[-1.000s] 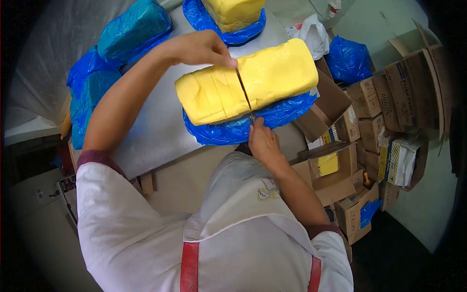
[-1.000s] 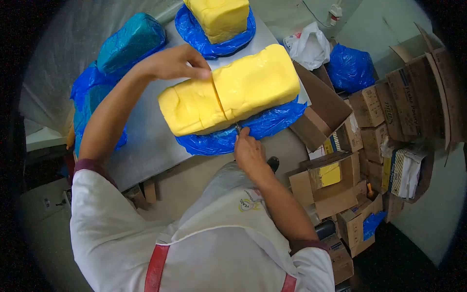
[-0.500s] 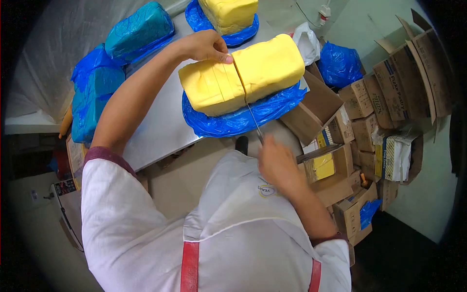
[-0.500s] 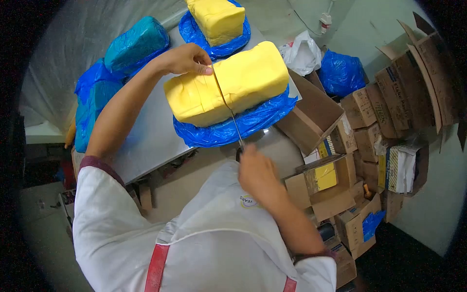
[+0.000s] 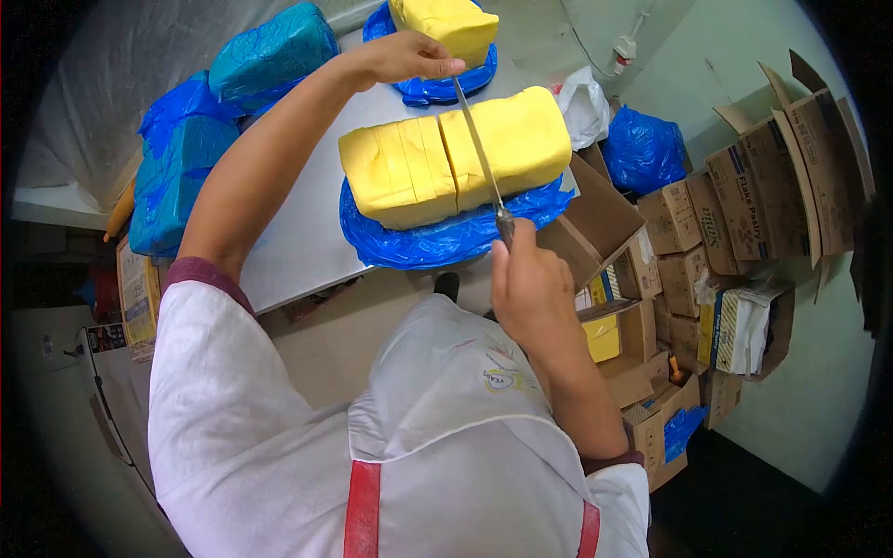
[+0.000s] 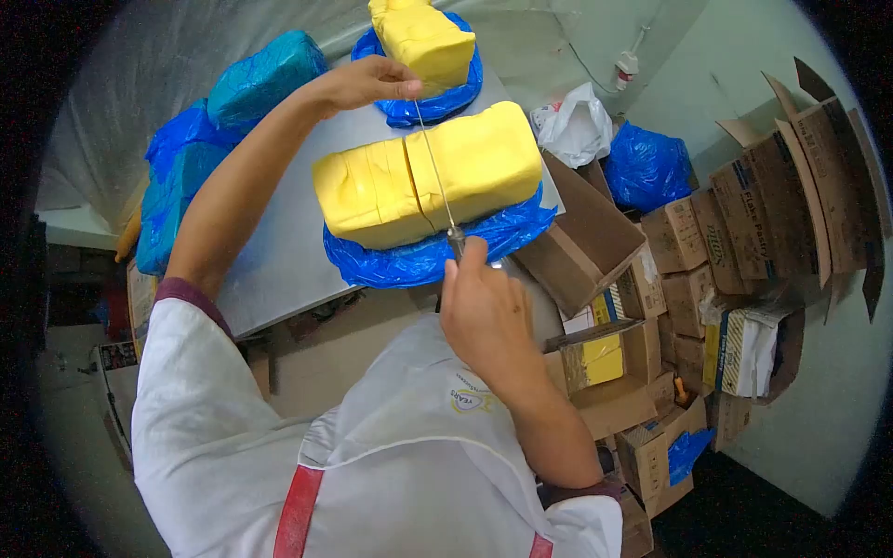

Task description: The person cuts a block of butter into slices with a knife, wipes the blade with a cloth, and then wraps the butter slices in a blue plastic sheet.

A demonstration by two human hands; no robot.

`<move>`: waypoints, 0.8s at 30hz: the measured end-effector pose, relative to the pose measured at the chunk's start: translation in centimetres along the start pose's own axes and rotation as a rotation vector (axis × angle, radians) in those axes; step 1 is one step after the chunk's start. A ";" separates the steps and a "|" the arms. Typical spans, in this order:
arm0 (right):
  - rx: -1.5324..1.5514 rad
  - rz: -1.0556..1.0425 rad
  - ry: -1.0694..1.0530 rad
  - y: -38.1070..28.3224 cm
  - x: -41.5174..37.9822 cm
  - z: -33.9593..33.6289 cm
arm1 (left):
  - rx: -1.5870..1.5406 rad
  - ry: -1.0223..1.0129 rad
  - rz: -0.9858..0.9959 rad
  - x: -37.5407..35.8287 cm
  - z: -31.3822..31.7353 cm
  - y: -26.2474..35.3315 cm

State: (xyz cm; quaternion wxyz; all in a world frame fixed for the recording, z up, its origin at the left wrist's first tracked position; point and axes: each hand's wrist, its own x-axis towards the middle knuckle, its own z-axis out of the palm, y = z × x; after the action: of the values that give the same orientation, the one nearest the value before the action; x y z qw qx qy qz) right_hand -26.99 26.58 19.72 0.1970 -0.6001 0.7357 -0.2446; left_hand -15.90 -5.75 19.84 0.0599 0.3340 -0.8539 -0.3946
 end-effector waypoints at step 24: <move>-0.079 0.159 -0.313 1.0 3.4 2.2 | 0.293 -0.487 -0.072 6.1 0.5 -4.6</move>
State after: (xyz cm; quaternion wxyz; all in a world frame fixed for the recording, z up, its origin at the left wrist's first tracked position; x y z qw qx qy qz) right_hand -27.19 23.18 17.31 0.3043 -0.5781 0.7501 -0.1028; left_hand -18.35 -11.41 15.22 -0.2101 0.2645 -0.8787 -0.3374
